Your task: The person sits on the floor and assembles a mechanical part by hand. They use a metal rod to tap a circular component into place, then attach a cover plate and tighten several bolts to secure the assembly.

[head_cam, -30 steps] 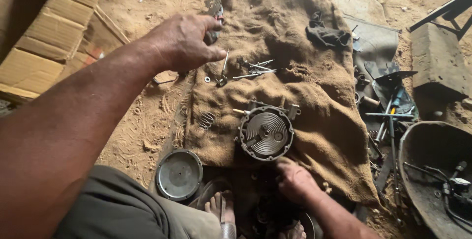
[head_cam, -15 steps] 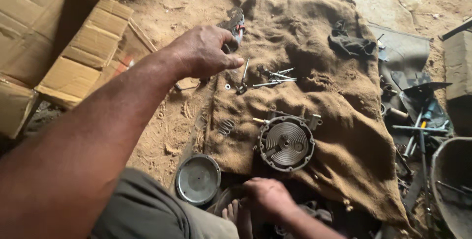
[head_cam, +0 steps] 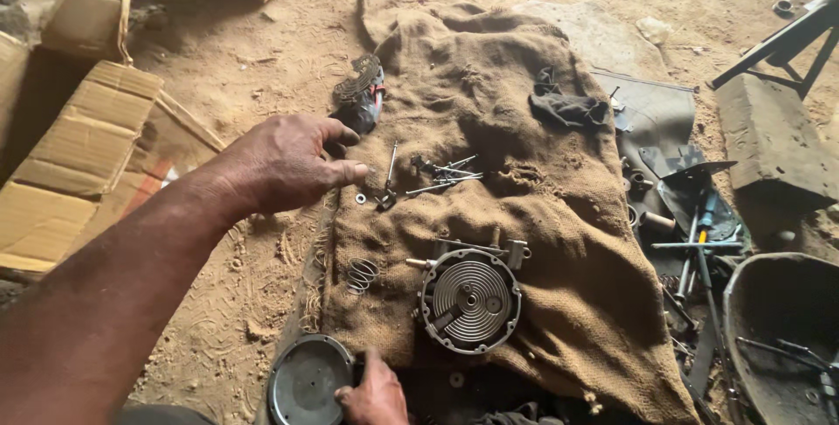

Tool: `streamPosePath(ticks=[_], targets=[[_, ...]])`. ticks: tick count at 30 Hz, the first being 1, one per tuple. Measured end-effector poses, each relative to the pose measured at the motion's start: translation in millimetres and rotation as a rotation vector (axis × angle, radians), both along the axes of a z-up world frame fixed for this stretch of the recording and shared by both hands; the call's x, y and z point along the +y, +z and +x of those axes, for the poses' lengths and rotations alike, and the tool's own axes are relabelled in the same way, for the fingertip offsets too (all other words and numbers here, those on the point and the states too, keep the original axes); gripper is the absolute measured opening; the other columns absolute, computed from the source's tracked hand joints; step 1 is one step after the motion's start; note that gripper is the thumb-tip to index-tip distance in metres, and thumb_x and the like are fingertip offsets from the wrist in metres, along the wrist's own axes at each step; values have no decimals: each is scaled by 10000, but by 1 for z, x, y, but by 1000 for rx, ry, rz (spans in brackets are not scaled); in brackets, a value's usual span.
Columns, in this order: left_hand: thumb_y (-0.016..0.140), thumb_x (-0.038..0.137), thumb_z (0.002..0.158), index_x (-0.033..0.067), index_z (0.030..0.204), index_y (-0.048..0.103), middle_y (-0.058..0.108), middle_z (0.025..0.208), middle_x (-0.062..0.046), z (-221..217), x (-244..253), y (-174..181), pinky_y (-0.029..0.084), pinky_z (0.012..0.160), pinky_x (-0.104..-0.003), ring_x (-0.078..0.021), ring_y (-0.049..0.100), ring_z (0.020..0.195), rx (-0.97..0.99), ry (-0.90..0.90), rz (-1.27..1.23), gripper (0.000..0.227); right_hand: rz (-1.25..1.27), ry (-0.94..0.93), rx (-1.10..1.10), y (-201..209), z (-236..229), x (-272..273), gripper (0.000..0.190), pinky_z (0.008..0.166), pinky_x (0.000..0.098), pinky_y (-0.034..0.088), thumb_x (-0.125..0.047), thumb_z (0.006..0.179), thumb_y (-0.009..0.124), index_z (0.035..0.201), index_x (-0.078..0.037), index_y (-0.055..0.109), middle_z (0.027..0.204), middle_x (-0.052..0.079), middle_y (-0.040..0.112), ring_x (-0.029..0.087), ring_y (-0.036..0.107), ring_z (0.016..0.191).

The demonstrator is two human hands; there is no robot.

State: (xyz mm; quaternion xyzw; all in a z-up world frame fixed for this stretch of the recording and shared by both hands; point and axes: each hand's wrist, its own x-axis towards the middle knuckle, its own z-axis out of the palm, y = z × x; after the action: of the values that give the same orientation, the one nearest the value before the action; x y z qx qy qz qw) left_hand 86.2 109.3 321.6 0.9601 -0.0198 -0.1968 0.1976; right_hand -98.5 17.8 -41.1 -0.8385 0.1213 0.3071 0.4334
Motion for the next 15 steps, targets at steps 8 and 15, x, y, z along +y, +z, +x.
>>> streamPosePath(ticks=[8,15], targets=[[743,503,855,202,1373,639,741,1258,-73,-7,-4,13,536,971,-354,-207,720,1063,-76,-29,-68,607,44,-60,20,-3,25,6,582,1039,375,502,-287,747,835,1287,-178,648,1271,144,678,274,640,1215],[706,460,867,147,1389,616,719,1289,-90,-11,-9,10,516,1025,-365,-223,698,1137,-110,-73,-50,615,64,-25,223,-4,-7,1,479,960,347,557,-260,735,774,1200,-145,769,1160,139,772,234,743,1095]])
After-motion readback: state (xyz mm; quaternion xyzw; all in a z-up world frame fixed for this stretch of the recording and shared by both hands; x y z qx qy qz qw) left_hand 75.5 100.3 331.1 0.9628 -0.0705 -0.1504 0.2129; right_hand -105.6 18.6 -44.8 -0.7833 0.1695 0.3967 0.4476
